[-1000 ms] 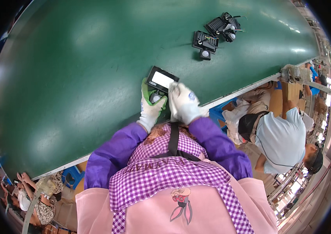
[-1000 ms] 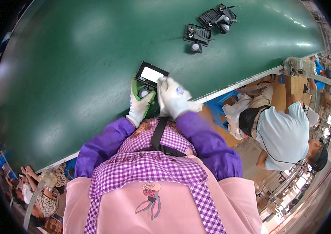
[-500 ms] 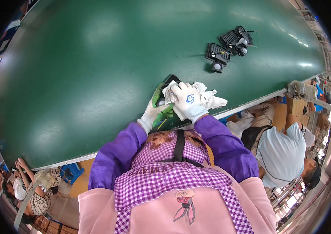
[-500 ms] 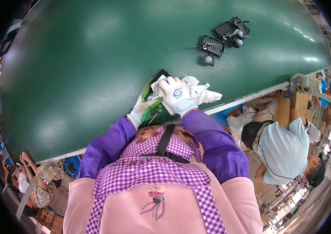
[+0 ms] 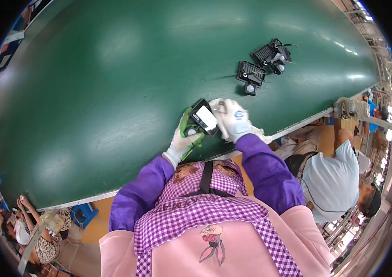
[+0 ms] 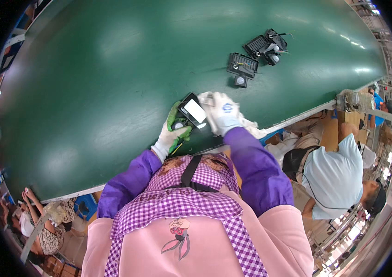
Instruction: Cleaning plastic electronic housing components with a cloth and solvent.
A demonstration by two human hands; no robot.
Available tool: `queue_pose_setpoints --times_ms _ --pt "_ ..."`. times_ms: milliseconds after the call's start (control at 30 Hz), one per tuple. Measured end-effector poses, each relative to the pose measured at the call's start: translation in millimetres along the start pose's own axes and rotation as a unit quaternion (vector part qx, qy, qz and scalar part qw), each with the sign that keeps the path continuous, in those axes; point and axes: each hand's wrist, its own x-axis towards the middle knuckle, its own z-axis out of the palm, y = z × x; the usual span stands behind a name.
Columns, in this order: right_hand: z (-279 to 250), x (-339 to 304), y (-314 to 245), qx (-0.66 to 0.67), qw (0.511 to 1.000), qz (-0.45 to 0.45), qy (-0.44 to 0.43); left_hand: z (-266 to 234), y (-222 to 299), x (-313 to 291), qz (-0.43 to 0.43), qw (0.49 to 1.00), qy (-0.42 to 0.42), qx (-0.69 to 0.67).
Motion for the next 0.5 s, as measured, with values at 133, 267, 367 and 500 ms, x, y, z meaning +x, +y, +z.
queue_pose_setpoints --times_ms 133,267,367,500 --pt "-2.2 -20.7 68.8 -0.070 0.994 0.067 0.042 -53.7 39.4 -33.7 -0.101 0.984 0.149 -0.015" --pt "-6.3 -43.6 90.2 -0.079 0.978 0.065 0.179 -234.8 93.6 -153.8 -0.006 0.942 0.335 -0.019" --pt "-18.2 -53.2 96.9 -0.014 0.959 0.044 0.281 -297.6 163.2 -237.3 -0.019 0.681 0.676 0.281" --pt "-35.3 -58.9 84.0 0.037 0.968 0.043 0.246 -289.0 191.6 -205.4 0.201 0.631 0.629 0.406"
